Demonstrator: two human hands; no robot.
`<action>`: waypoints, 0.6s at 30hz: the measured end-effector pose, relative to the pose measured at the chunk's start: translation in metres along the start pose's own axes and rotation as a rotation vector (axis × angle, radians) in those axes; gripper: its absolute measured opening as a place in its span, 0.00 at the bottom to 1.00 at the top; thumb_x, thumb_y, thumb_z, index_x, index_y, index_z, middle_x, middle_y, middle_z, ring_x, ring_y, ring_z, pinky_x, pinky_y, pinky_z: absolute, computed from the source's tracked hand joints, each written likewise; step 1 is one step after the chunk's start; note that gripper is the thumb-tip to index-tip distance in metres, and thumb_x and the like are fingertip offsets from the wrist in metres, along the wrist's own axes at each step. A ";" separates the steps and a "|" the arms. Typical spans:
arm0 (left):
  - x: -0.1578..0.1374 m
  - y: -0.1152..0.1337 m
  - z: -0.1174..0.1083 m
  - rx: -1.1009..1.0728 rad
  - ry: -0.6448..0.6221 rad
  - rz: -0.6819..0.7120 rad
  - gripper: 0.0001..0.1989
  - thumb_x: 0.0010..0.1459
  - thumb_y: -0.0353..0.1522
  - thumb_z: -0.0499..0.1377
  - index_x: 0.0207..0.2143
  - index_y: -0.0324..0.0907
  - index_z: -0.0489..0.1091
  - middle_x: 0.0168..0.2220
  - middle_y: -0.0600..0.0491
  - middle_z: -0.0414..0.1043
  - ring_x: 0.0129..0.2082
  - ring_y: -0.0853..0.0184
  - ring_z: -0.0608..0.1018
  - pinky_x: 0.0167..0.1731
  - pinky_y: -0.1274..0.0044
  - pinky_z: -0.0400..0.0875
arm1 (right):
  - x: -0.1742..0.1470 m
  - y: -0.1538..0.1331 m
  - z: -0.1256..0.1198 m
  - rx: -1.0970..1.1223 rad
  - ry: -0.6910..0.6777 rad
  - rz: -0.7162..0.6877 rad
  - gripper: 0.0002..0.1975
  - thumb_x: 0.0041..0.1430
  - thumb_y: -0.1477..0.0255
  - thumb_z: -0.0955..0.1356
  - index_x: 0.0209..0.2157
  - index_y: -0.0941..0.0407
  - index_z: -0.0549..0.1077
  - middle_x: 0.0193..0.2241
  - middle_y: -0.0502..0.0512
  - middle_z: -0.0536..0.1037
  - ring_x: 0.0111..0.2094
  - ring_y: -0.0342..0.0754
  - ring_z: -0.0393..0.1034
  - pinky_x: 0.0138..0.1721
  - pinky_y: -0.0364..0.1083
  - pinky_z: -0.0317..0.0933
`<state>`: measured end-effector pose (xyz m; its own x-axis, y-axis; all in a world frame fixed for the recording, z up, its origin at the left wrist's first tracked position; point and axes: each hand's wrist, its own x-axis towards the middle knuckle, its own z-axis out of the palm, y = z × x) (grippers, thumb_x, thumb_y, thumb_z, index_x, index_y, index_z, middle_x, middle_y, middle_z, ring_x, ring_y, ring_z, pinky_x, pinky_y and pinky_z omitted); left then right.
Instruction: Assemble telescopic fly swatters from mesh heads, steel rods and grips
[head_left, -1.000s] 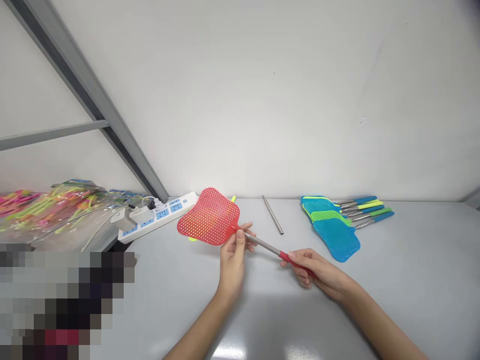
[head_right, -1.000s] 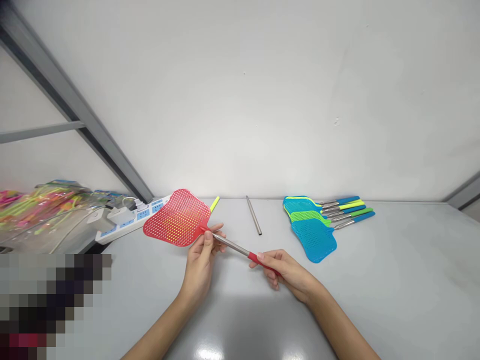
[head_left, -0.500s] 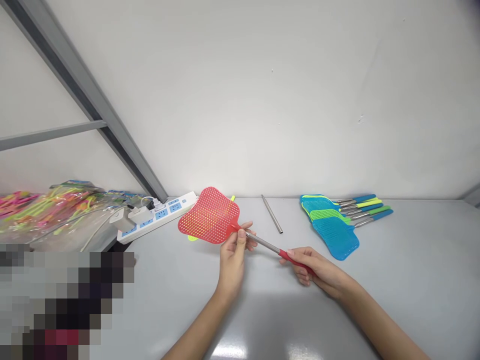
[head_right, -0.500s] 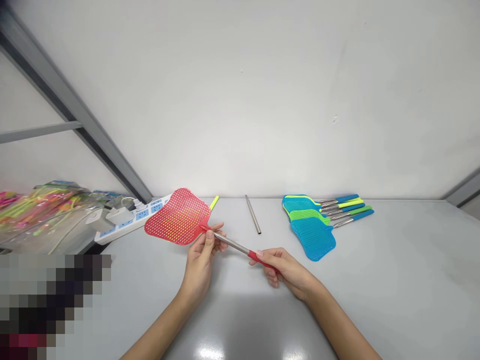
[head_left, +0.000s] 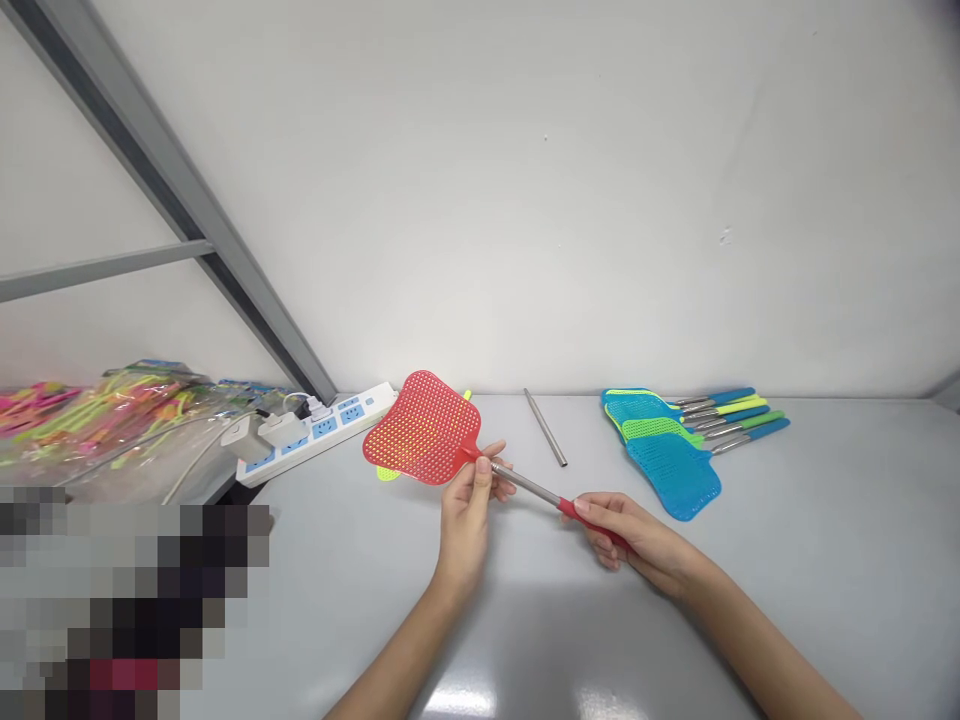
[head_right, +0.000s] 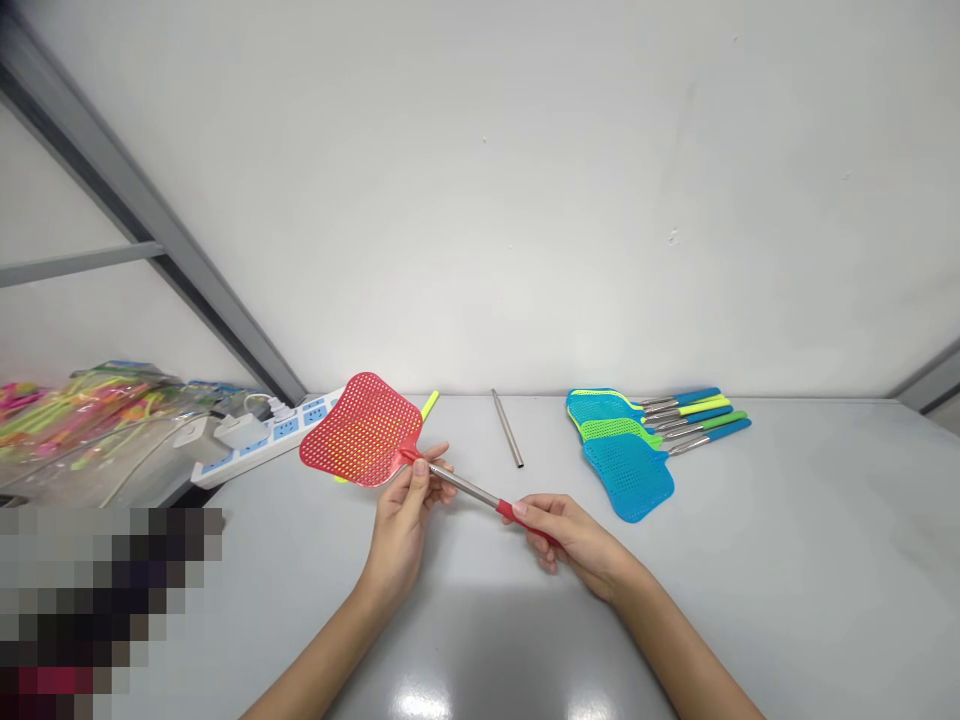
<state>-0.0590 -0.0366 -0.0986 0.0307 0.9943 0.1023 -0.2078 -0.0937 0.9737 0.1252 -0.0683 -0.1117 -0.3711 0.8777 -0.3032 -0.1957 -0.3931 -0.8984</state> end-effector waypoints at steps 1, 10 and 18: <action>0.000 0.000 0.000 0.004 0.002 0.001 0.16 0.54 0.39 0.49 0.40 0.40 0.67 0.34 0.50 0.68 0.26 0.73 0.68 0.30 0.78 0.63 | 0.000 0.000 0.000 -0.001 0.004 0.004 0.15 0.49 0.62 0.64 0.30 0.61 0.71 0.11 0.43 0.54 0.14 0.35 0.45 0.15 0.39 0.42; 0.002 -0.001 -0.002 0.002 0.009 -0.017 0.15 0.51 0.40 0.52 0.27 0.39 0.71 0.24 0.49 0.70 0.37 0.64 0.71 0.37 0.75 0.62 | -0.001 -0.002 0.003 -0.008 0.018 0.002 0.16 0.49 0.61 0.65 0.29 0.61 0.70 0.12 0.43 0.54 0.14 0.36 0.44 0.16 0.39 0.42; 0.002 0.003 -0.001 0.043 0.023 -0.014 0.13 0.51 0.39 0.53 0.21 0.40 0.70 0.13 0.54 0.63 0.42 0.64 0.69 0.44 0.74 0.57 | 0.000 0.000 0.000 -0.001 0.005 -0.003 0.17 0.49 0.61 0.64 0.28 0.62 0.71 0.11 0.43 0.53 0.13 0.35 0.44 0.16 0.40 0.42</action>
<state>-0.0605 -0.0352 -0.0958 0.0108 0.9963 0.0848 -0.1657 -0.0819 0.9828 0.1251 -0.0686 -0.1119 -0.3661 0.8803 -0.3017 -0.1961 -0.3899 -0.8997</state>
